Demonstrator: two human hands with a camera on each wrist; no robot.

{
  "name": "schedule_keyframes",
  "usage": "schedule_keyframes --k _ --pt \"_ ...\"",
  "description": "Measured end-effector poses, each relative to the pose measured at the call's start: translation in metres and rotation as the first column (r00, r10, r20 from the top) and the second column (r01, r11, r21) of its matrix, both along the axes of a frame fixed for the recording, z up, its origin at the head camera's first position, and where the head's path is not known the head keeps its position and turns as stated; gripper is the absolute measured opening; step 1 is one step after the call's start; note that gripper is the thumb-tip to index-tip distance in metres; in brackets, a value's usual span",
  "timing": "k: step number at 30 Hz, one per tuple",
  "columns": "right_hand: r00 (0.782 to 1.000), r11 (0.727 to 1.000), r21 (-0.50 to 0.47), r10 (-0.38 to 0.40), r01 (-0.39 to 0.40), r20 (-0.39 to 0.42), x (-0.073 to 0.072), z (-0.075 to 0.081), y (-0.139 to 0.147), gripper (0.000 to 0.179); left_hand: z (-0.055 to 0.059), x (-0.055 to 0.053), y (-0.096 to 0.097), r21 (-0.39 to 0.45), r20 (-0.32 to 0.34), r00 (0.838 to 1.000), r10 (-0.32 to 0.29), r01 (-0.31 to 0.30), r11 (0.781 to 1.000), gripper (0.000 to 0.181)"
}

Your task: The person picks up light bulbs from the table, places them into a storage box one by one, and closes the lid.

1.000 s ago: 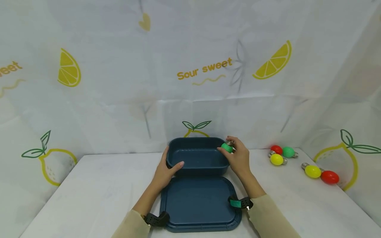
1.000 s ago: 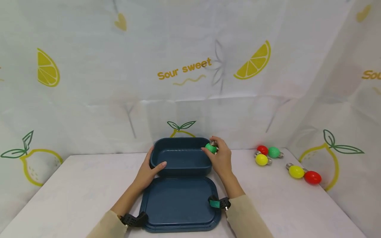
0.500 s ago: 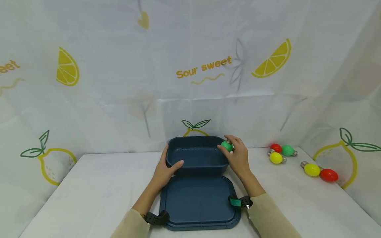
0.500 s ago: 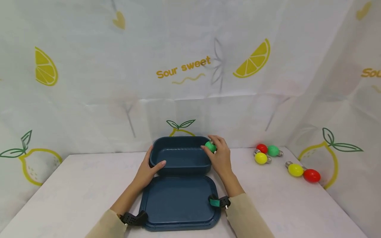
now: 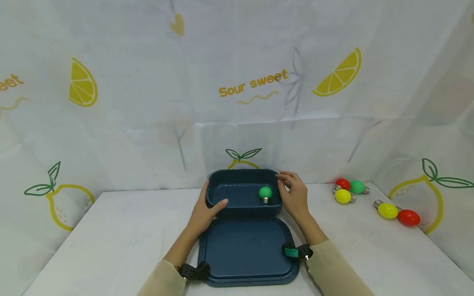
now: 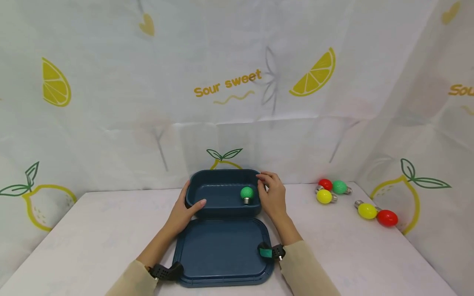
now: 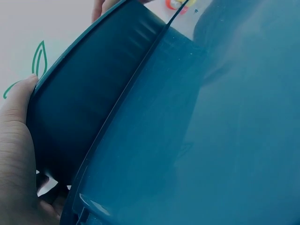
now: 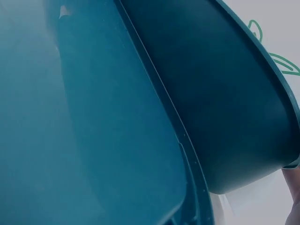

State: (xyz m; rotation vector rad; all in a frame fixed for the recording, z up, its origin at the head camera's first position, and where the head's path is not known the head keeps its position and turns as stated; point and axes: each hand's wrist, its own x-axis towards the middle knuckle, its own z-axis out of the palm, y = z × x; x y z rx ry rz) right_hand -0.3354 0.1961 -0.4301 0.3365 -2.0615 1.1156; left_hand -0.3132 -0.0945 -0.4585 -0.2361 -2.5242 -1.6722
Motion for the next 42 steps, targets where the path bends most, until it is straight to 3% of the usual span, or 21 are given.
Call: schedule_keyframes --k 6,11,15,21,27,32,35,42 --pt "1.000 0.994 0.111 0.017 -0.019 0.025 0.001 0.005 0.001 0.019 0.001 -0.002 0.000 0.001 0.000 1.000 -0.010 0.010 1.000 0.100" --pt "0.991 0.958 0.271 0.066 -0.096 0.119 0.003 0.011 0.000 0.030 0.002 -0.002 -0.001 0.004 -0.003 1.000 -0.015 0.015 1.000 0.100" --pt "0.975 0.920 0.350 0.114 -0.177 0.191 0.005 0.016 -0.003 0.029 0.002 -0.003 -0.001 0.007 -0.002 1.000 -0.017 0.017 1.000 0.100" --pt "0.929 0.872 0.385 0.179 -0.303 0.325 0.007 0.020 -0.005 0.025 0.000 -0.005 -0.001 -0.003 0.003 1.000 -0.010 0.010 1.000 0.100" --pt "0.905 0.821 0.489 0.075 -0.294 0.419 0.006 0.026 -0.009 0.028 -0.001 -0.005 -0.002 -0.006 0.002 1.000 -0.002 0.002 1.000 0.100" --pt "0.868 0.763 0.568 -0.019 -0.308 0.496 0.003 0.033 -0.013 0.037 -0.001 -0.003 -0.001 0.003 0.006 1.000 -0.006 0.006 1.000 0.100" --pt "0.857 0.740 0.593 -0.046 -0.316 0.513 0.000 0.036 -0.015 0.043 -0.002 -0.002 0.000 0.001 0.009 1.000 -0.009 0.009 1.000 0.100" --pt "0.865 0.753 0.604 -0.096 -0.262 0.493 -0.003 0.037 -0.021 0.042 0.000 0.000 0.000 -0.004 0.003 1.000 0.003 -0.003 1.000 0.100"
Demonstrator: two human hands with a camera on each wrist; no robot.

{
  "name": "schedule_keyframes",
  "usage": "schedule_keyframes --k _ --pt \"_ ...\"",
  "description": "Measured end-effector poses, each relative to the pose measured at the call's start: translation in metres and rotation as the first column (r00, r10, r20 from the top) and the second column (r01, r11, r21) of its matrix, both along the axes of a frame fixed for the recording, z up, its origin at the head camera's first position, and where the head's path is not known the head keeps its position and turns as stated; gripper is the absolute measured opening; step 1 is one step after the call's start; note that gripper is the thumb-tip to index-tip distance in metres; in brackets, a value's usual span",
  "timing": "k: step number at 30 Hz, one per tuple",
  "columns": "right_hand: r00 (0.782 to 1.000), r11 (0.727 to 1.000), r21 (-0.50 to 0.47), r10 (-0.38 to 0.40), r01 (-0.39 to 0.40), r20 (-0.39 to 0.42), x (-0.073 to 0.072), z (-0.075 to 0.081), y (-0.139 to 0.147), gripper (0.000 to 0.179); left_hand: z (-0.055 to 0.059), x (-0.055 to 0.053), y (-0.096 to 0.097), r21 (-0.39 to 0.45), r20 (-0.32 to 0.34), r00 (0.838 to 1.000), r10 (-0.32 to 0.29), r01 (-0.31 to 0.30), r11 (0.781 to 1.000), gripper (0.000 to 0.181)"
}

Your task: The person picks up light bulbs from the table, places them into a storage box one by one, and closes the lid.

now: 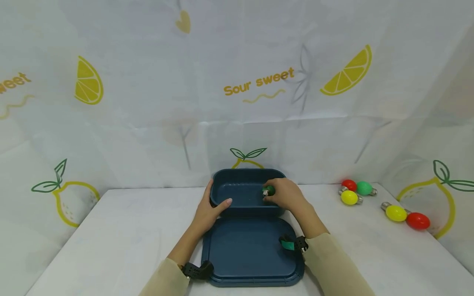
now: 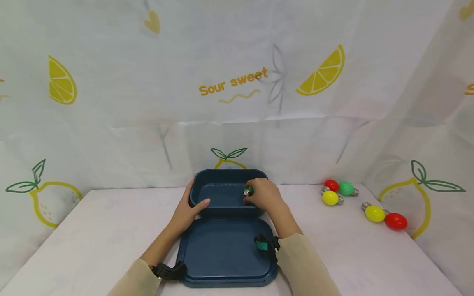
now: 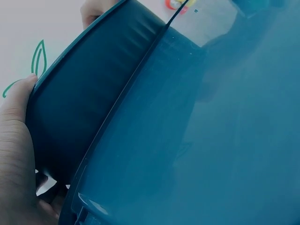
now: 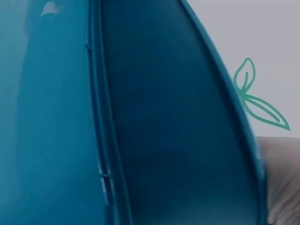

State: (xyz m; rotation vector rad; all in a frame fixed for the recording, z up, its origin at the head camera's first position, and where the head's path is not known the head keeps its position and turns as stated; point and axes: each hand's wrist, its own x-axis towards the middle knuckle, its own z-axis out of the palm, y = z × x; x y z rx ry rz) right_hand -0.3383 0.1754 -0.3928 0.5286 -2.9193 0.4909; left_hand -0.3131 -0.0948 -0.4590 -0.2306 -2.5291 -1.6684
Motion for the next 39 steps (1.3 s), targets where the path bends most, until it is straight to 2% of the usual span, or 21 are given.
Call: schedule_keyframes --k 5,12,19,31,39 --pt "0.998 0.998 -0.033 -0.058 0.056 -0.031 -0.0008 -0.0008 -0.0003 0.033 0.0010 -0.0003 0.0006 0.002 -0.003 1.000 -0.005 0.005 1.000 0.099" --pt "0.991 0.984 -0.133 -0.125 0.117 -0.052 -0.0050 -0.0032 0.0002 0.027 -0.0004 -0.0013 0.0019 0.004 -0.008 1.000 -0.008 0.008 1.000 0.099" --pt "0.973 0.974 -0.142 -0.196 0.179 -0.119 -0.0071 -0.0051 -0.0023 0.025 -0.0007 -0.0012 0.0049 0.014 -0.007 1.000 -0.012 0.012 1.000 0.100" --pt "0.972 0.971 -0.177 -0.185 0.159 -0.145 -0.0074 -0.0088 -0.0031 0.027 0.0005 -0.0013 0.0035 0.002 -0.004 1.000 -0.010 0.010 1.000 0.100" --pt "0.980 0.981 -0.166 -0.130 0.104 -0.153 -0.0072 -0.0062 -0.0061 0.028 -0.0008 -0.0006 -0.0006 -0.012 -0.004 1.000 -0.001 0.001 1.000 0.099"
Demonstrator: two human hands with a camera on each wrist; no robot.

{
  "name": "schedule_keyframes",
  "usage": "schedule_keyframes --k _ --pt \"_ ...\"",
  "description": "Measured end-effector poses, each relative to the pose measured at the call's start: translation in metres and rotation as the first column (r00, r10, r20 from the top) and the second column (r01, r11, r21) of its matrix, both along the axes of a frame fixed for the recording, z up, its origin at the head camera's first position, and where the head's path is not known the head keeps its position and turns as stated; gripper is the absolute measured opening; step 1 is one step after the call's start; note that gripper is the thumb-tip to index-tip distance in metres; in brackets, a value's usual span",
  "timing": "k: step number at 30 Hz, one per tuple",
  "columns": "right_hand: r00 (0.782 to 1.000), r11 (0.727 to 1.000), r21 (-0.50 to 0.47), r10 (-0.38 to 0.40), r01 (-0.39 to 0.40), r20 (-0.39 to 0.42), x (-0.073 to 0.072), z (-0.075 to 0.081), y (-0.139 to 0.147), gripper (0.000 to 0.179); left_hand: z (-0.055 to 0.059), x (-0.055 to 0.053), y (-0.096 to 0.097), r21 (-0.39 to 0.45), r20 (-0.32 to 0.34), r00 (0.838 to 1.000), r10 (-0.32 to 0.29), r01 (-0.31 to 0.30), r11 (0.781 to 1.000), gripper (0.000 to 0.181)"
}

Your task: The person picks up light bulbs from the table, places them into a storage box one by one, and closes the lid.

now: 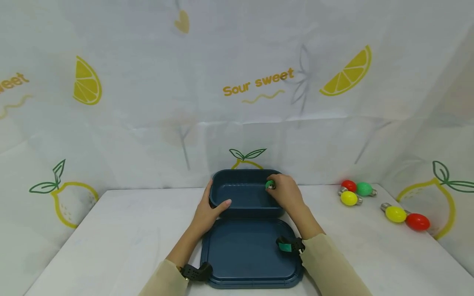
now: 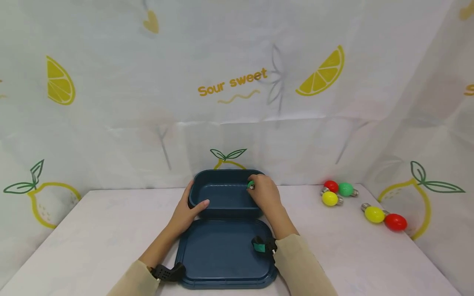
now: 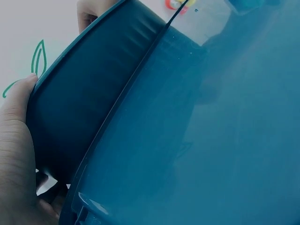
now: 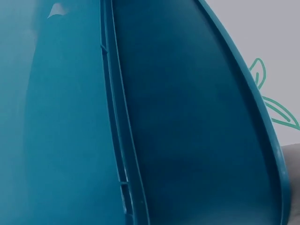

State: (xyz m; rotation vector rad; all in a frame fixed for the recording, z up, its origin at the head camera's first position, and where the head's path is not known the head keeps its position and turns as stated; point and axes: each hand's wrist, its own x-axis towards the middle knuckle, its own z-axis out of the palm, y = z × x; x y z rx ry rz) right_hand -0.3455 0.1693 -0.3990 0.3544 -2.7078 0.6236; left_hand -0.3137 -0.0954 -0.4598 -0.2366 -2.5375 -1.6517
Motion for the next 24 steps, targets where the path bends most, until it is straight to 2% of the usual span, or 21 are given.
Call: schedule_keyframes --k 5,9,12,16,20,24 --pt "1.000 1.000 0.008 0.006 -0.006 -0.004 0.004 0.003 0.001 0.031 0.001 0.001 0.000 0.008 -0.007 1.000 -0.007 0.007 1.000 0.099" --pt "0.998 0.999 0.019 0.052 -0.051 -0.034 0.007 0.006 0.005 0.037 0.001 0.001 0.001 0.013 -0.011 1.000 -0.013 0.013 1.000 0.099" --pt "0.989 0.994 0.009 0.110 -0.109 -0.098 0.009 0.007 0.011 0.038 0.001 0.001 0.001 0.017 -0.008 1.000 -0.015 0.015 1.000 0.099" --pt "0.965 0.984 -0.077 0.141 -0.161 -0.220 0.012 0.010 0.022 0.036 -0.001 0.000 0.000 0.018 0.000 1.000 -0.012 0.012 1.000 0.099" --pt "0.950 0.968 -0.205 0.080 -0.147 -0.303 0.018 0.009 0.040 0.039 -0.002 -0.001 0.000 0.011 0.002 1.000 -0.012 0.012 1.000 0.099" --pt "0.950 0.962 -0.269 -0.032 -0.055 -0.309 0.024 0.002 0.062 0.043 -0.001 -0.001 0.000 0.013 -0.001 1.000 -0.009 0.009 1.000 0.099"
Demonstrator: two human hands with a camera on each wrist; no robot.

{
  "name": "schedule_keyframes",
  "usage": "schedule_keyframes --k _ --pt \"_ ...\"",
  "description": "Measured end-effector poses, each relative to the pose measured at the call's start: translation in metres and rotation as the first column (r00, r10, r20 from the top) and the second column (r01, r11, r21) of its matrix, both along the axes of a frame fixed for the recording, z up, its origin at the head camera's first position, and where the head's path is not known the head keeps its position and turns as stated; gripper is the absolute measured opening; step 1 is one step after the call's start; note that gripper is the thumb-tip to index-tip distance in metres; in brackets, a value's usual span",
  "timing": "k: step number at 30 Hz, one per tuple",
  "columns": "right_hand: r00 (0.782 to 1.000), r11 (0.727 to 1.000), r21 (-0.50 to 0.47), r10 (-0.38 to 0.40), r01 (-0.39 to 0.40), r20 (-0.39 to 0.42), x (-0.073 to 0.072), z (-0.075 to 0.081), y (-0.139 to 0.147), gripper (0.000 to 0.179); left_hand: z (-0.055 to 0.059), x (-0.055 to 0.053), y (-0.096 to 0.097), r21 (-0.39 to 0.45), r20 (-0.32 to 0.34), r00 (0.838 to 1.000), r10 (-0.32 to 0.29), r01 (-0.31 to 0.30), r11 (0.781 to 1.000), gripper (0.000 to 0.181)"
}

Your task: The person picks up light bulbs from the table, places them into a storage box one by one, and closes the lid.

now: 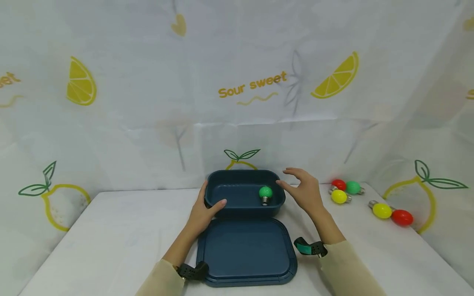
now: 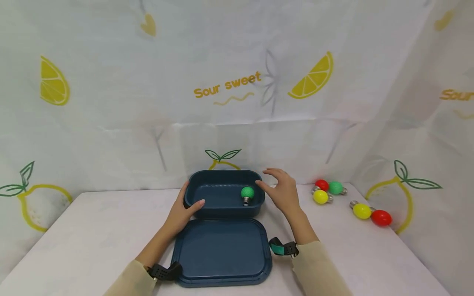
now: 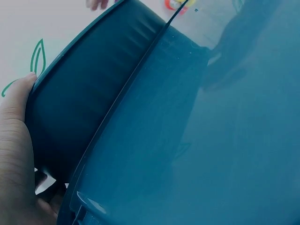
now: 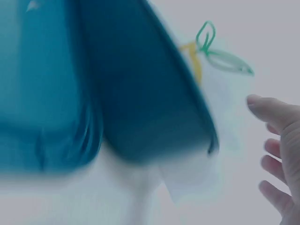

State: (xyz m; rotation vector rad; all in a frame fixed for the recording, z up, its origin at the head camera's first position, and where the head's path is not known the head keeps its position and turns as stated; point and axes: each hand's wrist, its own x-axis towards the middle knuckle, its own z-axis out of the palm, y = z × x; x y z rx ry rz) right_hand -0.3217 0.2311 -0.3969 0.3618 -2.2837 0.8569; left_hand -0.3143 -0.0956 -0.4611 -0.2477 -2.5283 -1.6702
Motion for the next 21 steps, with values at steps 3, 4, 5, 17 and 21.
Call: schedule_keyframes --k 3,4,5,17,21 --pt "0.998 0.998 -0.006 -0.069 0.069 -0.004 0.004 -0.007 0.017 0.046 0.000 0.000 0.000 -0.008 0.001 1.000 0.004 -0.004 1.000 0.100" --pt "0.996 0.996 -0.004 -0.086 0.086 -0.015 0.005 -0.009 0.023 0.047 0.000 0.001 0.000 -0.011 0.003 1.000 0.005 -0.004 1.000 0.100" --pt "0.994 0.995 0.001 -0.104 0.104 -0.031 0.006 -0.011 0.030 0.048 0.001 0.001 0.000 -0.013 0.007 1.000 0.006 -0.006 1.000 0.100" --pt "0.949 0.956 0.020 -0.286 0.291 -0.135 0.024 -0.053 0.097 0.068 0.001 0.001 0.000 -0.005 0.011 1.000 -0.009 0.009 1.000 0.100" --pt "0.938 0.941 -0.031 -0.339 0.337 -0.075 0.023 -0.058 0.107 0.065 0.002 0.001 -0.001 -0.006 0.004 1.000 -0.008 0.008 1.000 0.100"
